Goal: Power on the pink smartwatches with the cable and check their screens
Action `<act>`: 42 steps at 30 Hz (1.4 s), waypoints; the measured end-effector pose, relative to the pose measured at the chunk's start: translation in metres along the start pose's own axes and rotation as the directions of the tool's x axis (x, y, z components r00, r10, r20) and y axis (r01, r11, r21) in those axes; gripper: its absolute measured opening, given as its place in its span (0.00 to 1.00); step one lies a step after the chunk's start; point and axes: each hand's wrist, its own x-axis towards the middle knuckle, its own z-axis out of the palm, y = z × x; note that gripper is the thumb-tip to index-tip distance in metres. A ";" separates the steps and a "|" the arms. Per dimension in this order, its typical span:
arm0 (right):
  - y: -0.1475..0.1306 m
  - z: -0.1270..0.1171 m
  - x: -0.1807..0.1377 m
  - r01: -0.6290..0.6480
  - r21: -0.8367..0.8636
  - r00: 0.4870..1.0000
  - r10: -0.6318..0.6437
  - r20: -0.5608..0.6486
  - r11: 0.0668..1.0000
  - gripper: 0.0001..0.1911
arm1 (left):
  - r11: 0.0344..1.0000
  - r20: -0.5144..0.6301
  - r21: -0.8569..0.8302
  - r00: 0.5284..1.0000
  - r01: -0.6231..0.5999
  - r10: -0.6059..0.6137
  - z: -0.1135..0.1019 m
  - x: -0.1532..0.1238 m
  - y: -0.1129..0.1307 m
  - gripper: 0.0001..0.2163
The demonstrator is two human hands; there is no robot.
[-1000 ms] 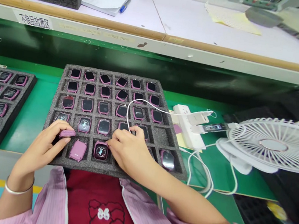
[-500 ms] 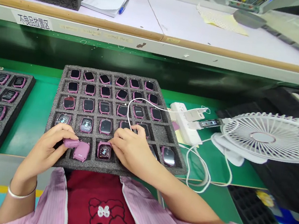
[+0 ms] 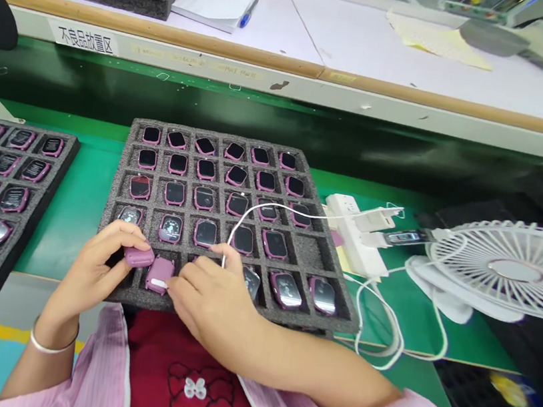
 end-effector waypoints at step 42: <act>0.038 0.019 0.032 -0.061 0.183 0.964 0.010 0.264 0.981 0.10 | 0.973 -0.029 -0.038 0.973 0.228 -0.229 0.005 -0.004 -0.001 0.09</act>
